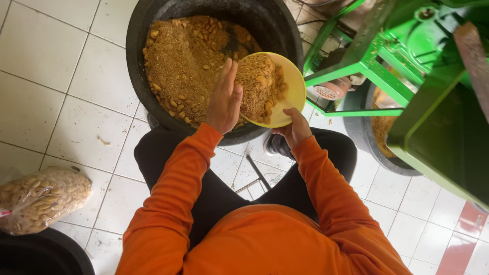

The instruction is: The person scoops whole nuts from a large black basin into the hopper of a green grinding machine using a yellow scoop. They use a wooden stick to push the nuts into the machine and guide the flow. The person then retrieves a plastic bag of nuts from the floor.

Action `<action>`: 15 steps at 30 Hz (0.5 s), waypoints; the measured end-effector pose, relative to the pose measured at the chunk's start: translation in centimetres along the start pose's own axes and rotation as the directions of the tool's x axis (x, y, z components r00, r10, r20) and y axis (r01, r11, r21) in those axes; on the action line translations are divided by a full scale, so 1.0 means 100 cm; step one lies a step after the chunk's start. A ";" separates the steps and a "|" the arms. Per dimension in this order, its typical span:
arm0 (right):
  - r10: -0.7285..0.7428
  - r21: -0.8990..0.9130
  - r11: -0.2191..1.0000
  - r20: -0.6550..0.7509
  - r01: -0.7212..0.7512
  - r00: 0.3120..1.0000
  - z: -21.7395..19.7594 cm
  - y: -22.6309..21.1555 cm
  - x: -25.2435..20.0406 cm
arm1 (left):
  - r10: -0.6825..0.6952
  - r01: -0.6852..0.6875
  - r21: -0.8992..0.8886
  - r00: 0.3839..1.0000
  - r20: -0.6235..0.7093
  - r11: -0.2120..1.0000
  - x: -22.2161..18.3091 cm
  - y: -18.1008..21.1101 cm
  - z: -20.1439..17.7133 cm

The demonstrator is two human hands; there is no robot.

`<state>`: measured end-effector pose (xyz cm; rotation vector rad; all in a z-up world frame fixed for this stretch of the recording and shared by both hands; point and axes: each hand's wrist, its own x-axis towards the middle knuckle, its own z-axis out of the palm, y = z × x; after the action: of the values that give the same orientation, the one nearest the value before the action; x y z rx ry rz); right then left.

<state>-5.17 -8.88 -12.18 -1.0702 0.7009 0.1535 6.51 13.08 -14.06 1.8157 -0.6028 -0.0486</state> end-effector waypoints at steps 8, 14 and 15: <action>-0.123 0.046 0.992 0.169 0.117 0.978 0.037 -0.059 -0.134 | 0.187 -0.177 0.121 0.979 -0.076 0.977 -0.026 0.140 -0.041; -0.283 -0.003 0.958 0.122 0.286 0.951 0.034 -0.114 -0.247 | 0.364 -0.339 0.247 0.929 -0.064 0.908 -0.025 0.261 -0.041; -0.360 -0.027 0.930 0.122 0.366 0.925 0.028 -0.126 -0.266 | 0.407 -0.375 0.268 0.910 -0.076 0.888 -0.021 0.280 -0.031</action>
<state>-19.01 -7.10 13.86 -1.2108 0.3860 -0.0880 -4.74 11.02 11.72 1.8837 -0.9038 0.4357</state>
